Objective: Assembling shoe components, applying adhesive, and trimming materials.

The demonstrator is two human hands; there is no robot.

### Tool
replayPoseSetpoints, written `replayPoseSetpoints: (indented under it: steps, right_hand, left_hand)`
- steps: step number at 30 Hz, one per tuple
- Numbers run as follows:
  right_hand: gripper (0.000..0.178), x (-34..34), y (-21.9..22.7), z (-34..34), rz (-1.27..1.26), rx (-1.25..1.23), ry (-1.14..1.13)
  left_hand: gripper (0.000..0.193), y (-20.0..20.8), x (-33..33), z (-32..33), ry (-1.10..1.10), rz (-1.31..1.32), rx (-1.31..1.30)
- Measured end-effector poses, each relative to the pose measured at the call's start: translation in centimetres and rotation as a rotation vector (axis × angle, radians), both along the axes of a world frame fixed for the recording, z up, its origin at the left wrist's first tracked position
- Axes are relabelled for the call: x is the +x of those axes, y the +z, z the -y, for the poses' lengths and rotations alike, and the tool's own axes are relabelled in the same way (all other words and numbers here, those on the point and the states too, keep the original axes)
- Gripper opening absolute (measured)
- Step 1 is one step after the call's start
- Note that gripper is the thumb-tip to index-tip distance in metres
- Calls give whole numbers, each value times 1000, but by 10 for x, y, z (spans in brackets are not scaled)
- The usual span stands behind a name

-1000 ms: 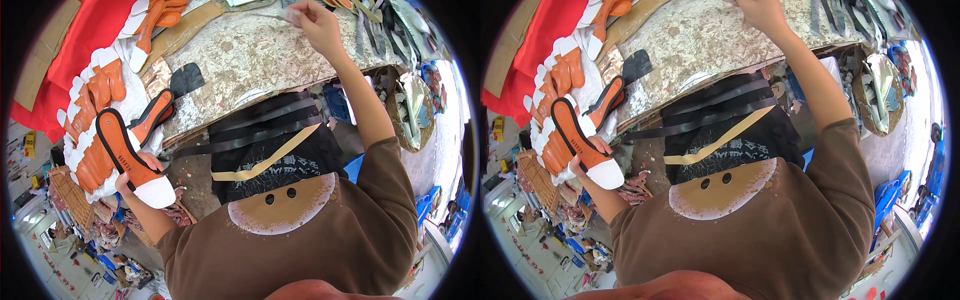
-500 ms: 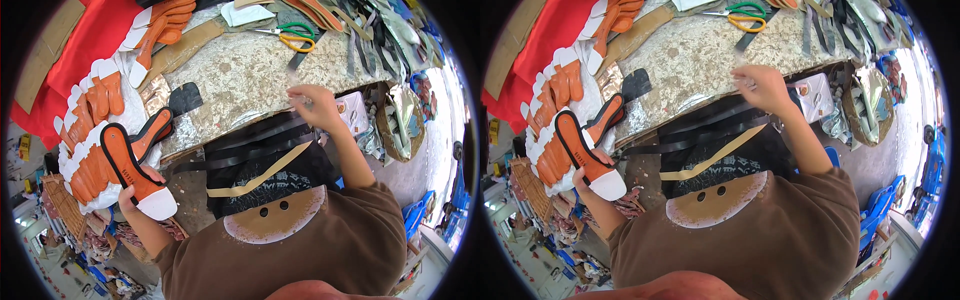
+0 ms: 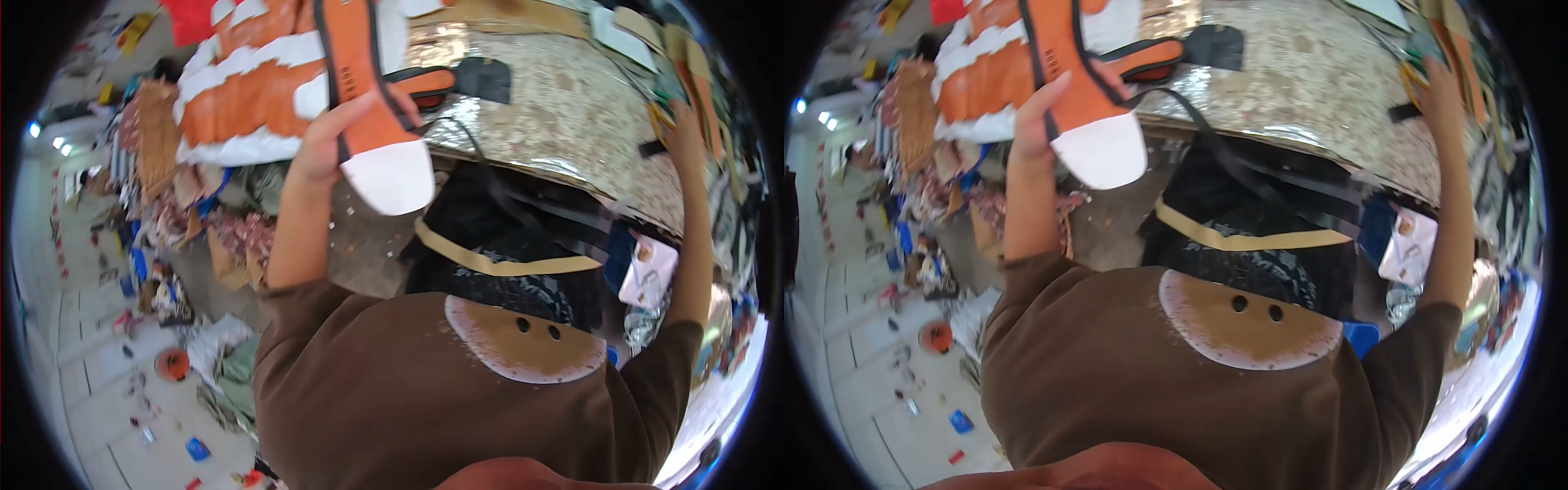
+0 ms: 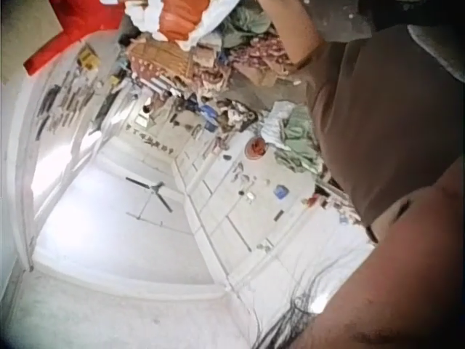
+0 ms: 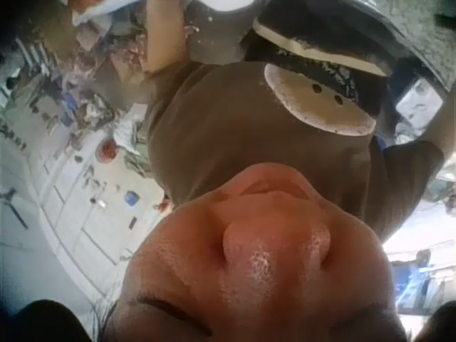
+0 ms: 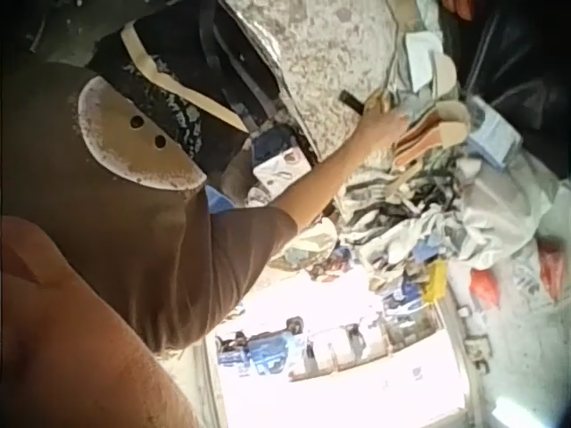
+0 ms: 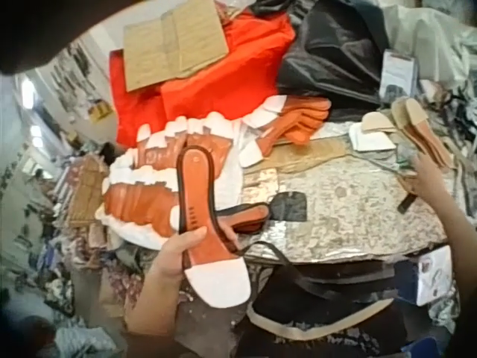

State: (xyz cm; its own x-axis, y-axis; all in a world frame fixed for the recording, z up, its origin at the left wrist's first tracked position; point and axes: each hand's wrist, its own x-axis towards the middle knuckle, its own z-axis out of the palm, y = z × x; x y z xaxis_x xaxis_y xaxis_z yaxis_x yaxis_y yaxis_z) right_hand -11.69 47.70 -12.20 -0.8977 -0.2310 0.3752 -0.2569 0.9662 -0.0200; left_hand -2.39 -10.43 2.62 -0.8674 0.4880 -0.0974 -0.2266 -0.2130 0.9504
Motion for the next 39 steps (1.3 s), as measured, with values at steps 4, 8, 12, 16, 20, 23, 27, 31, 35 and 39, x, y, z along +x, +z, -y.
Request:
replayPoseSetpoints:
  steps: [4, 8, 12, 16, 20, 23, 27, 31, 35, 39]
  right_hand:
    - [54, 43, 46, 64, 55, -228, -45]
    - [57, 118, 81, 210, 566, -1238, 107]
    - [105, 174, 95, 276, 1145, -1096, 501]
    - [82, 196, 58, 304, 1067, -1105, 391]
    - [74, 192, 62, 307, 1139, -1065, 341]
    - [74, 189, 66, 304, 1159, -1049, 331]
    - [69, 191, 69, 301, 1080, -1045, 297]
    - [68, 190, 67, 298, 1070, -1021, 246]
    - [68, 192, 59, 295, 1029, -1053, 275]
    - [63, 193, 56, 292, 989, -1115, 280]
  left_hand:
    - [39, -1, 4, 8, 48, -9, -47]
    - [30, 0, 20, 9, 170, -83, -212]
    - [21, -6, 21, -13, 284, -385, -461]
    - [16, -15, 31, -40, 444, -611, -629]
    - [18, -34, 46, -44, 429, -949, -739]
    - [41, -28, 48, -44, 226, -1263, -909]
    - [43, -23, 52, -60, 141, -1441, -1003]
    - [46, -24, 58, -64, 60, -1494, -1083]
    - [45, -25, 59, -69, 40, -1519, -1084]
    - [45, -22, 48, -65, 91, -1433, -896]
